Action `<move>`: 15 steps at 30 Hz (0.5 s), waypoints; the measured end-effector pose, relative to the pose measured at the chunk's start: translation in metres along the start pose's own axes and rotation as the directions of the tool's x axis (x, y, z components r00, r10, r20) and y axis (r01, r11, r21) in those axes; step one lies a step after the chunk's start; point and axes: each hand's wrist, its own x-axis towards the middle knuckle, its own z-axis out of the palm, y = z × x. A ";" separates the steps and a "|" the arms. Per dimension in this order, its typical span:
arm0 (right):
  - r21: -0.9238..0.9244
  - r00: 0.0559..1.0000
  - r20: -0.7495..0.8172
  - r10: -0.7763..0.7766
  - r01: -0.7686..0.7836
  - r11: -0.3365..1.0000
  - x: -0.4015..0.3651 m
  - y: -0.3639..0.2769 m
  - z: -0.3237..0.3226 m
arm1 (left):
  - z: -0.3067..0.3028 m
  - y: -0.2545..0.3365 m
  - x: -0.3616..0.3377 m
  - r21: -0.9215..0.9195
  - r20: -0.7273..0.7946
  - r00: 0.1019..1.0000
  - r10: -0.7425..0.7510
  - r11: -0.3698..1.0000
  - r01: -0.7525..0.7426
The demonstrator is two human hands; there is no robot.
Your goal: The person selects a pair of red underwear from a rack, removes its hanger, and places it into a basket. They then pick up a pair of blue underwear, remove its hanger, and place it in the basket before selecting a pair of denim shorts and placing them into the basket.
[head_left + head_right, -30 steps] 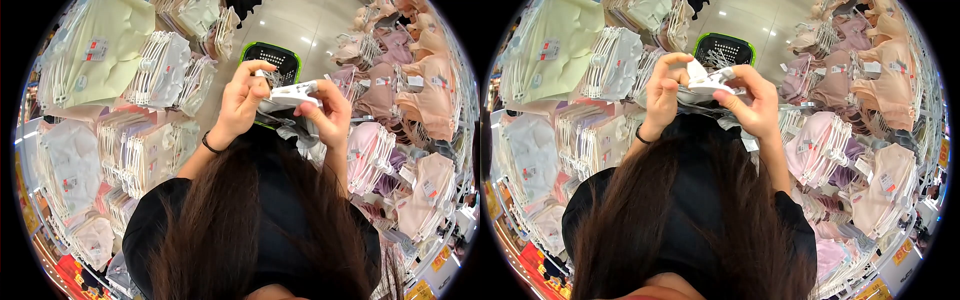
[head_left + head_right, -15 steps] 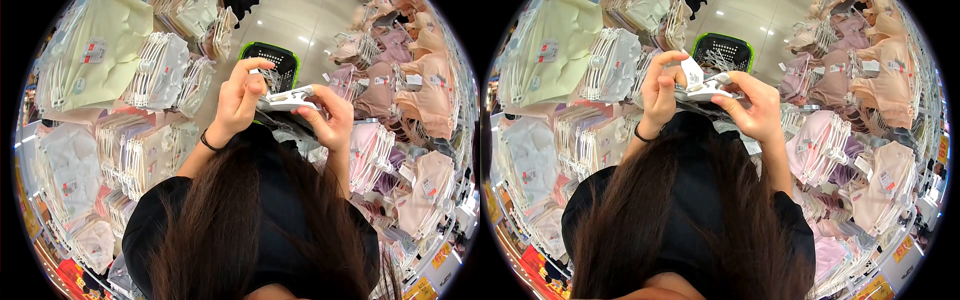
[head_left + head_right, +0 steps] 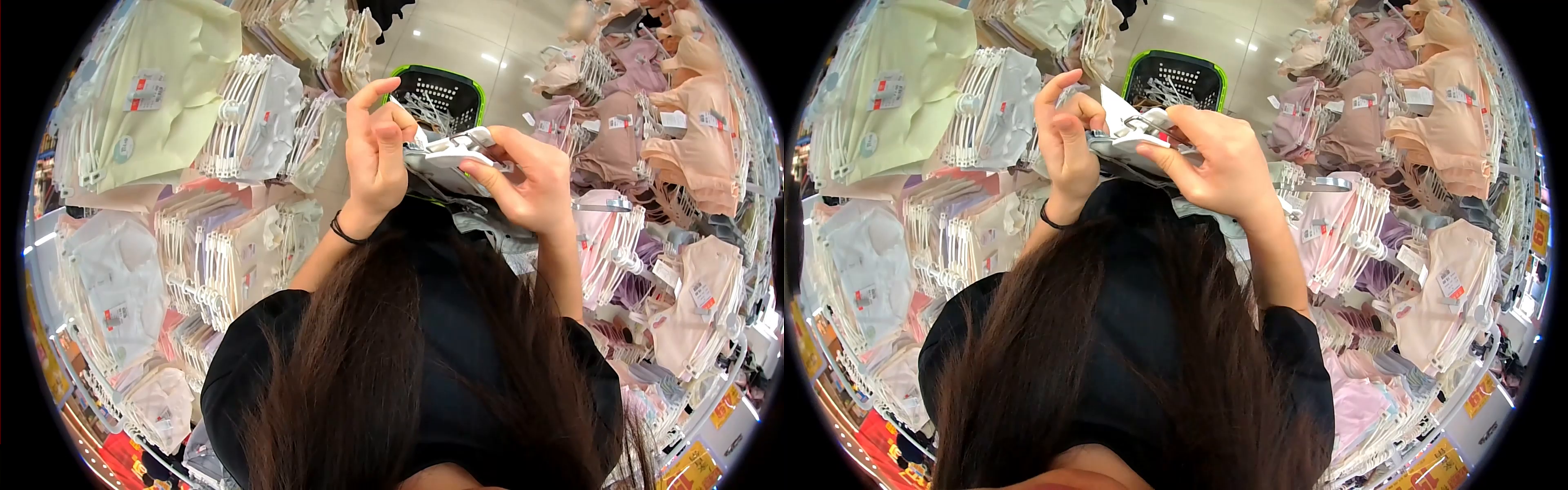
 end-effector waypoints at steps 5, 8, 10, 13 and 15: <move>0.088 1.000 0.011 0.028 -0.029 0.996 0.003 -0.002 0.004 | -0.005 0.001 0.000 -0.013 0.040 0.997 -0.060 0.998 0.060; 0.171 0.989 0.073 0.128 -0.138 0.976 0.004 0.001 0.002 | -0.002 0.005 0.002 -0.051 0.054 0.997 -0.047 0.997 0.049; 0.195 0.968 0.136 0.210 -0.234 0.953 0.003 0.007 0.002 | -0.001 0.009 0.003 -0.005 0.039 0.995 -0.089 0.996 0.089; 0.282 0.960 0.152 0.233 -0.268 0.921 0.003 0.010 0.008 | 0.000 0.010 0.004 0.032 0.019 0.992 -0.127 0.992 0.126; 0.263 0.949 0.190 0.252 -0.296 0.918 0.004 0.008 0.008 | 0.001 0.009 0.004 0.041 0.017 0.989 -0.147 0.988 0.146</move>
